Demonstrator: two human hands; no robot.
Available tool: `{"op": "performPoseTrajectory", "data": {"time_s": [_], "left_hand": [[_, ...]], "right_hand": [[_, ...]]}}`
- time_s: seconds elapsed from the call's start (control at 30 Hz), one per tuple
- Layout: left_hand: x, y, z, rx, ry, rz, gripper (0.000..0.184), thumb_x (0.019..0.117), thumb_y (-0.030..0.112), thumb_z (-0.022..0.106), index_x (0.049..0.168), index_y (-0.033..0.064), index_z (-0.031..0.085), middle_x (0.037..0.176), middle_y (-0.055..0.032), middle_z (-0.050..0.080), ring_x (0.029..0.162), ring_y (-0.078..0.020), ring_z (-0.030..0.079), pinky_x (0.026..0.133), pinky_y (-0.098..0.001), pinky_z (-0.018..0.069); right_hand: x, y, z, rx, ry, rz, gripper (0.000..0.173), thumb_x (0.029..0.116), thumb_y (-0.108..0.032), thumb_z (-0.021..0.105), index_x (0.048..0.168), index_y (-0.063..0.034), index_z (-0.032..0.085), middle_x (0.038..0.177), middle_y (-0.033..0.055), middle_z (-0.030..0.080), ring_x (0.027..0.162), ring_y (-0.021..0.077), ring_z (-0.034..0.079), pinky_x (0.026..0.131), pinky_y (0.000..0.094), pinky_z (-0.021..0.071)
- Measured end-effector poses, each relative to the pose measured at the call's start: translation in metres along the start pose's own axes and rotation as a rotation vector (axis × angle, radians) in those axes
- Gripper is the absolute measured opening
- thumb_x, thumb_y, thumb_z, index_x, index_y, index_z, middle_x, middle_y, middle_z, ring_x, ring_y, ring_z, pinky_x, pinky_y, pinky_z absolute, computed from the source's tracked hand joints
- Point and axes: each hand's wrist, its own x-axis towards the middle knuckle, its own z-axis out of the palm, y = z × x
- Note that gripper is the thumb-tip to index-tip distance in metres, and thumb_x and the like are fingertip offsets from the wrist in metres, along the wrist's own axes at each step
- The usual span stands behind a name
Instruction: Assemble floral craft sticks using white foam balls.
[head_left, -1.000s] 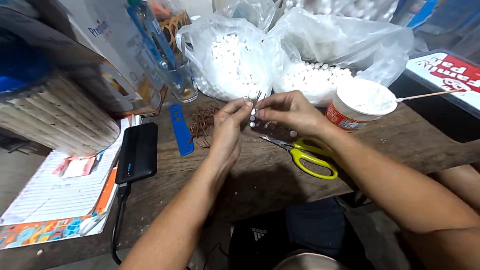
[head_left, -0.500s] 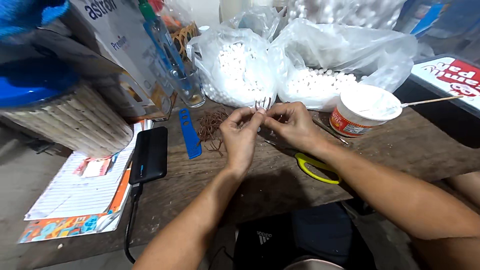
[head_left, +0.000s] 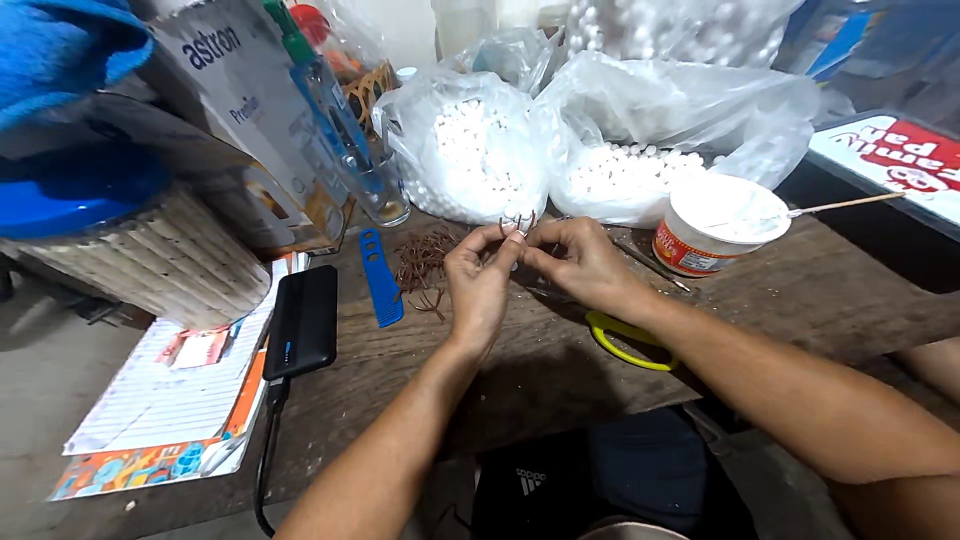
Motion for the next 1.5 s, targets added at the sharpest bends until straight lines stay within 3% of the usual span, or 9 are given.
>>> {"op": "performPoseTrajectory", "data": {"time_s": [0.1, 0.2, 0.3, 0.4, 0.47, 0.63, 0.83, 1.0, 1.5], "left_hand": [[0.001, -0.001, -0.002, 0.011, -0.017, 0.036, 0.010, 0.1019, 0.002, 0.058, 0.100, 0.0078, 0.066, 0.095, 0.0014, 0.071, 0.085, -0.0066, 0.069, 0.079, -0.0244, 0.0583], [-0.002, 0.004, -0.002, 0.091, -0.054, 0.078, 0.007, 0.1030, 0.003, 0.057, 0.104, 0.0060, 0.062, 0.091, 0.0027, 0.071, 0.080, -0.0052, 0.070, 0.076, -0.0229, 0.0592], [-0.007, 0.011, 0.006, 0.175, -0.089, 0.152, 0.005, 0.1014, 0.002, 0.058, 0.103, 0.0050, 0.062, 0.086, 0.0066, 0.068, 0.076, -0.0008, 0.067, 0.073, -0.0190, 0.0582], [-0.011, 0.013, 0.022, 0.197, -0.139, 0.192, 0.007, 0.0982, -0.003, 0.060, 0.102, 0.0014, 0.063, 0.084, 0.0061, 0.067, 0.074, 0.0014, 0.066, 0.071, -0.0167, 0.0576], [-0.011, 0.010, 0.032, 0.202, -0.167, 0.180, 0.007, 0.0968, -0.005, 0.061, 0.102, -0.0009, 0.064, 0.084, 0.0046, 0.066, 0.073, 0.0018, 0.065, 0.070, -0.0161, 0.0571], [-0.011, 0.002, 0.039, 0.236, -0.169, 0.147, 0.008, 0.0947, -0.005, 0.064, 0.101, -0.0015, 0.068, 0.083, 0.0032, 0.068, 0.070, 0.0020, 0.065, 0.067, -0.0152, 0.0565], [-0.016, 0.000, 0.035, 0.280, -0.169, 0.184, 0.004, 0.0927, -0.003, 0.067, 0.095, -0.0007, 0.069, 0.079, 0.0035, 0.067, 0.067, 0.0030, 0.063, 0.064, -0.0139, 0.0543], [-0.017, -0.006, 0.035, 0.295, -0.186, 0.286, 0.002, 0.0911, -0.003, 0.068, 0.093, -0.0036, 0.069, 0.079, -0.0010, 0.069, 0.065, 0.0027, 0.063, 0.063, -0.0137, 0.0546], [-0.015, -0.009, 0.029, 0.395, -0.209, 0.328, 0.005, 0.0925, 0.003, 0.068, 0.093, -0.0021, 0.071, 0.080, -0.0026, 0.069, 0.068, 0.0023, 0.062, 0.064, -0.0133, 0.0530]], "right_hand": [[-0.033, -0.006, -0.031, -0.039, 0.003, 0.018, 0.025, 0.0967, -0.024, 0.068, 0.110, -0.0037, 0.074, 0.090, 0.0032, 0.068, 0.074, 0.0072, 0.062, 0.066, 0.0248, 0.0539], [-0.092, 0.010, -0.074, 0.113, 0.240, 0.090, 0.006, 0.0918, -0.021, 0.071, 0.095, -0.0163, 0.074, 0.083, -0.0117, 0.070, 0.071, -0.0026, 0.064, 0.066, 0.0161, 0.0557], [-0.133, 0.031, -0.110, 0.238, 0.535, 0.304, 0.018, 0.0901, -0.004, 0.064, 0.084, -0.0207, 0.066, 0.067, -0.0162, 0.066, 0.057, -0.0029, 0.061, 0.058, 0.0151, 0.0539], [-0.136, 0.042, -0.129, 0.205, 0.659, 0.359, 0.026, 0.0945, -0.004, 0.061, 0.120, -0.0088, 0.061, 0.071, -0.0155, 0.062, 0.057, -0.0025, 0.059, 0.058, 0.0164, 0.0537], [-0.125, 0.044, -0.135, 0.152, 0.661, 0.288, 0.031, 0.0975, -0.006, 0.060, 0.129, -0.0052, 0.060, 0.078, -0.0146, 0.064, 0.059, -0.0036, 0.058, 0.058, 0.0150, 0.0528], [-0.118, 0.043, -0.144, 0.056, 0.688, 0.123, 0.016, 0.1027, -0.009, 0.055, 0.106, -0.0082, 0.071, 0.085, -0.0129, 0.069, 0.070, -0.0020, 0.065, 0.067, 0.0176, 0.0574], [-0.124, 0.030, -0.163, 0.281, 0.882, 0.137, 0.032, 0.1079, -0.008, 0.040, 0.098, -0.0129, 0.070, 0.081, -0.0096, 0.073, 0.065, 0.0024, 0.067, 0.064, 0.0185, 0.0583], [-0.117, 0.017, -0.136, 0.575, 0.834, 0.280, 0.041, 0.1108, -0.014, 0.028, 0.096, -0.0138, 0.067, 0.077, -0.0094, 0.068, 0.065, 0.0006, 0.064, 0.064, 0.0155, 0.0556], [-0.098, 0.010, -0.101, 0.645, 0.687, 0.230, 0.041, 0.1090, -0.010, 0.032, 0.093, -0.0123, 0.070, 0.075, -0.0072, 0.069, 0.064, 0.0022, 0.065, 0.063, 0.0175, 0.0569]]}}
